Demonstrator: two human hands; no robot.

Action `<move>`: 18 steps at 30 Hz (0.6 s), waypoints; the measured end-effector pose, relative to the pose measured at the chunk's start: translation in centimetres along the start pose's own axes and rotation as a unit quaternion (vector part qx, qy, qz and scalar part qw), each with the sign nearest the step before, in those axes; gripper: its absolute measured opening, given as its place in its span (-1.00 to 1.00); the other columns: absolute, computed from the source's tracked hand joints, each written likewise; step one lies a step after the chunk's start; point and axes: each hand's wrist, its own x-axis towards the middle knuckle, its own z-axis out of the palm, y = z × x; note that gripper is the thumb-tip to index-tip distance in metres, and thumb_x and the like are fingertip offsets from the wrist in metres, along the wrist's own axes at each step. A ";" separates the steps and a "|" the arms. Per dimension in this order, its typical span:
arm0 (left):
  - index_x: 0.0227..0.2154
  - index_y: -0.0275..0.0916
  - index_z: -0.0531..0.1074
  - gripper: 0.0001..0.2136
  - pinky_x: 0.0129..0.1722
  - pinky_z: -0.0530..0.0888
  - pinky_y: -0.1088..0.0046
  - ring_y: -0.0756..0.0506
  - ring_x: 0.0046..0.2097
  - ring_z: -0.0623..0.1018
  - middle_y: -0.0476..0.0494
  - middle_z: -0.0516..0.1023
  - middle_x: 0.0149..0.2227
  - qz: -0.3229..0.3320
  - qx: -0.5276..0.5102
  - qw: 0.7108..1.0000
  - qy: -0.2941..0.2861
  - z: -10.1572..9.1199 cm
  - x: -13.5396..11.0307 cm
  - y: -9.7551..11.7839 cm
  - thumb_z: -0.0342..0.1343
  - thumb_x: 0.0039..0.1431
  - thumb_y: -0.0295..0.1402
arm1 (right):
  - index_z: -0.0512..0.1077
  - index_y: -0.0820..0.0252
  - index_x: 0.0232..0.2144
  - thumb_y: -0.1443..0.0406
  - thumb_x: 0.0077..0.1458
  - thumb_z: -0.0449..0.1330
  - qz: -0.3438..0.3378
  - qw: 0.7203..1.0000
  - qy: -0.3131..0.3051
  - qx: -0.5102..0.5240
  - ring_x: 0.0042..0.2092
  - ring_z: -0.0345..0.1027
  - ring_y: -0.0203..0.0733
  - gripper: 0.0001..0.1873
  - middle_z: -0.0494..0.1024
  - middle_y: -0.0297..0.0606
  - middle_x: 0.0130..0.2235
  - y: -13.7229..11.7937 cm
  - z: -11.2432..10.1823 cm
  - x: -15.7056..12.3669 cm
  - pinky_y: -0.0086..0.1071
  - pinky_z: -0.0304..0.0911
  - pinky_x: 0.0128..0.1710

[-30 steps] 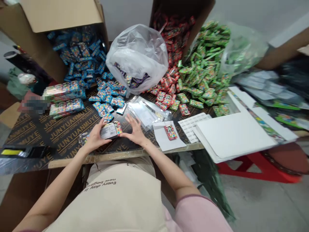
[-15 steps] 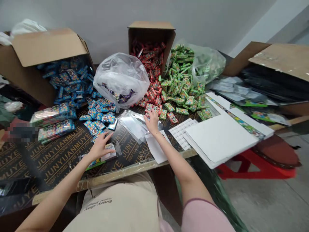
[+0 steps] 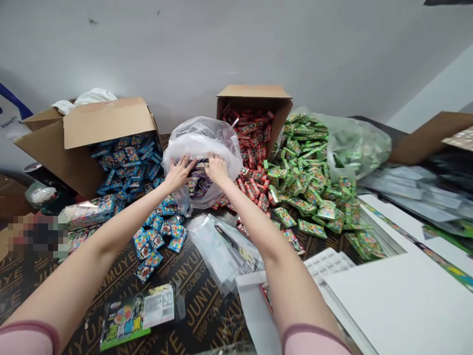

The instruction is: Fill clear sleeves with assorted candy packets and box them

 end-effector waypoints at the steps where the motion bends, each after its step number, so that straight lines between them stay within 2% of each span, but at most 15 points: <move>1: 0.35 -0.20 -0.09 -0.28 0.23 -0.07 -0.29 -0.36 0.37 0.01 -0.43 -0.07 0.38 -0.010 0.002 1.000 -0.003 0.0 1.1 -0.7 0.09 0.18 -0.30 | 0.10 0.43 0.24 0.18 0.22 0.05 0.007 1.000 0.012 -0.007 0.15 0.24 0.15 -0.36 0.33 0.19 0.17 0.5 0.5 1.0 -0.14 0.17 0.08; 3: 0.35 -0.22 -0.12 -0.24 0.22 -0.11 -0.33 -0.37 0.38 -0.03 -0.43 -0.12 0.39 -0.019 0.005 1.000 -0.010 0.5 2.8 -1.7 0.11 0.18 -0.22 | 0.02 0.44 0.28 0.10 0.17 0.11 0.021 0.999 0.018 -0.017 0.21 0.15 0.21 -0.23 0.25 0.22 0.23 1.2 1.8 2.5 -0.05 0.12 0.12; 5: 0.35 -0.25 -0.12 -0.23 0.22 -0.16 -0.34 -0.36 0.39 -0.05 -0.43 -0.14 0.39 -0.016 0.009 1.000 -0.017 1.2 4.0 -2.4 0.10 0.18 -0.17 | -0.01 0.43 0.30 0.08 0.15 0.14 0.045 0.999 0.017 -0.018 0.21 0.12 0.25 -0.18 0.22 0.25 0.24 1.7 3.5 3.7 0.02 0.10 0.12; 10: 0.35 -0.19 -0.09 -0.27 0.26 -0.22 -0.25 -0.30 0.40 -0.11 -0.33 -0.17 0.40 -0.006 -0.002 0.999 -0.045 3.0 5.6 -3.6 0.05 0.21 -0.11 | 0.11 0.43 0.24 0.11 0.20 0.08 0.082 0.995 0.064 0.003 0.17 0.14 0.27 -0.31 0.31 0.26 0.15 2.5 6.7 6.8 0.13 0.04 0.10; 14: 0.34 -0.27 -0.09 -0.27 0.30 -0.19 -0.16 -0.31 0.40 -0.10 -0.36 -0.15 0.40 -0.048 -0.032 0.997 -0.046 3.4 6.3 -3.9 0.04 0.21 -0.12 | 0.37 0.43 -0.03 0.25 0.28 -0.08 0.119 0.988 0.071 0.065 0.07 0.23 0.16 -0.60 0.46 0.18 -0.04 2.7 7.3 9.1 0.15 -0.07 0.13; 16: 0.35 -0.31 -0.16 -0.22 0.30 -0.17 -0.13 -0.33 0.39 -0.07 -0.40 -0.09 0.38 -0.082 -0.045 0.995 -0.033 3.1 6.6 -3.7 0.06 0.19 -0.14 | 0.44 0.38 -0.22 0.25 0.29 -0.10 0.146 0.980 0.056 0.123 -0.03 0.29 0.08 -0.63 0.51 0.08 -0.17 2.8 7.2 10.1 0.13 -0.07 0.12; 18: 0.36 -0.30 -0.27 -0.14 0.30 -0.16 -0.11 -0.37 0.37 -0.02 -0.42 -0.01 0.36 -0.114 -0.056 0.992 -0.006 2.6 6.9 -3.4 0.08 0.17 -0.11 | 0.43 0.30 -0.34 0.17 0.28 -0.06 0.152 0.965 0.047 0.207 -0.13 0.32 0.00 -0.63 0.51 -0.07 -0.29 2.9 7.0 10.7 0.06 0.03 0.07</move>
